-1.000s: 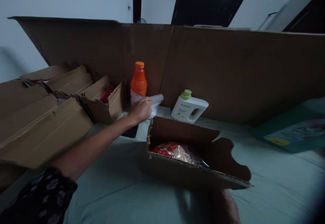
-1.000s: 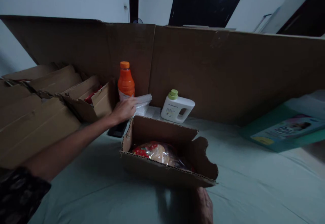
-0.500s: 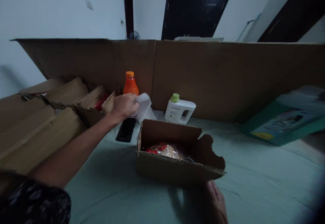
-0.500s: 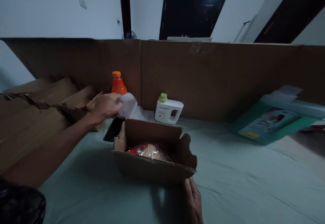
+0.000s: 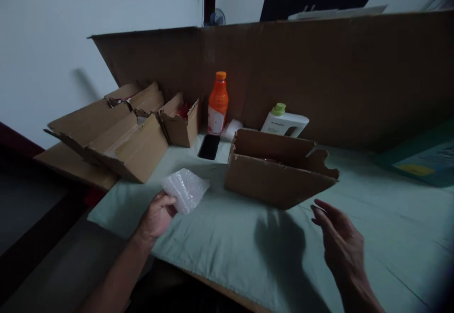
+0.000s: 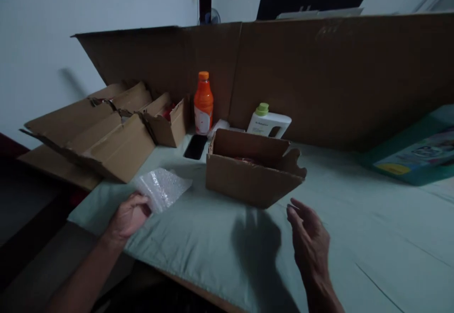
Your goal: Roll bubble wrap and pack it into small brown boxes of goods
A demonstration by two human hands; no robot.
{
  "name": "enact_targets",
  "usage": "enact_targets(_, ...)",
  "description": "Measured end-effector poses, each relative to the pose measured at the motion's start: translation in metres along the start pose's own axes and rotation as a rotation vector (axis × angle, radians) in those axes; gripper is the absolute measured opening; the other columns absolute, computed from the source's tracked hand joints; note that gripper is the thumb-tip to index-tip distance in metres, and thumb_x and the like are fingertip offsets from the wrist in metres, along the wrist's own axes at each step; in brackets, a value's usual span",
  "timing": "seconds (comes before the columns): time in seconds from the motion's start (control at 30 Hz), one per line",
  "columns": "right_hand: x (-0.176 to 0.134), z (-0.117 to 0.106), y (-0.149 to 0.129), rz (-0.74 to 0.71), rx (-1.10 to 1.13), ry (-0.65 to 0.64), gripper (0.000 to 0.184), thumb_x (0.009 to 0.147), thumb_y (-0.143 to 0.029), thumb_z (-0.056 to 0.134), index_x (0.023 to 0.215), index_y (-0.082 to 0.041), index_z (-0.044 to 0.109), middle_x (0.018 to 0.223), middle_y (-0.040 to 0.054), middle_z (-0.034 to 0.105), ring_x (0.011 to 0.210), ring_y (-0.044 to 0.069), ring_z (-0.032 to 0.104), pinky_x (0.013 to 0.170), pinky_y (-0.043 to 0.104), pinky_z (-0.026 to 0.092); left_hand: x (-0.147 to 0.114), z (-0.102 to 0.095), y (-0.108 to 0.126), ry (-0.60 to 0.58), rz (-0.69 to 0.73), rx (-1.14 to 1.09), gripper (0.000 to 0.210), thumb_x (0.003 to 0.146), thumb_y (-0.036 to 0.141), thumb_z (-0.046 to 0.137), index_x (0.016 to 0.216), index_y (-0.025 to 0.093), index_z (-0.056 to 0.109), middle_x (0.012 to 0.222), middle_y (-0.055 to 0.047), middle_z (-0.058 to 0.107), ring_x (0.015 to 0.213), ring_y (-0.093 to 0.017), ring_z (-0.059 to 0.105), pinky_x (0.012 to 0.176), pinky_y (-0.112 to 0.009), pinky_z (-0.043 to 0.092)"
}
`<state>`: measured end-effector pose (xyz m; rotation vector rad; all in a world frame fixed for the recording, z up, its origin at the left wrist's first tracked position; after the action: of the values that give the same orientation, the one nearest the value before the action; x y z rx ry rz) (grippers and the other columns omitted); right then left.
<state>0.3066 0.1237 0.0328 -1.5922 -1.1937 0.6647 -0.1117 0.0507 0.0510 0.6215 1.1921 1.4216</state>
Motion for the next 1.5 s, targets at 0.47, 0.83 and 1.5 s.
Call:
enact_targets(0.47,-0.11,0.066,-0.044,0.207,0.618,-0.363,0.042,0.072,-0.054,0.078,0.096,-0.021,0.069,0.088,0.0041,0.072,0.076,0.018,0.064,0.073,0.03,0.053,-0.093,0.064,-0.098,-0.47,-0.45,-0.187,0.053,0.054,0.029,0.065,0.106,0.018,0.071,0.105,-0.01,0.074,0.108,-0.037,0.065,0.103,-0.06,0.044)
enact_targets(0.83,-0.118,0.068,-0.055,0.022,0.564,-0.626,0.021,0.082,-0.04,0.076,0.095,-0.024,0.072,0.081,0.0009,0.069,0.073,0.016,0.064,0.066,0.028,0.053,-0.118,0.055,-0.125,-0.42,-0.606,-0.272,0.047,0.068,0.039,0.083,0.107,0.015,0.073,0.096,-0.008,0.073,0.086,-0.019,0.064,0.081,-0.031,0.048)
enact_targets(1.5,-0.199,0.003,-0.044,-0.477,-0.294,-1.039,0.075,0.082,-0.052,0.075,0.147,-0.028,0.047,0.143,0.0129,0.056,0.129,0.03,0.054,0.104,0.048,0.049,-0.136,0.039,-0.116,-0.446,-0.421,0.102,0.101,0.079,0.045,0.076,0.158,0.022,0.018,0.101,-0.006,0.07,0.084,-0.017,0.063,0.078,-0.031,0.051)
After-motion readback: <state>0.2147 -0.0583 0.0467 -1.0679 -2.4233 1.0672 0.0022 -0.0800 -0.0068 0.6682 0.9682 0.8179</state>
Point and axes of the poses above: each hand's wrist, its own x-axis towards the middle knuckle, its own z-axis out of the palm, y = z × x, the point moved 4 cm from there along x, towards the middle knuckle
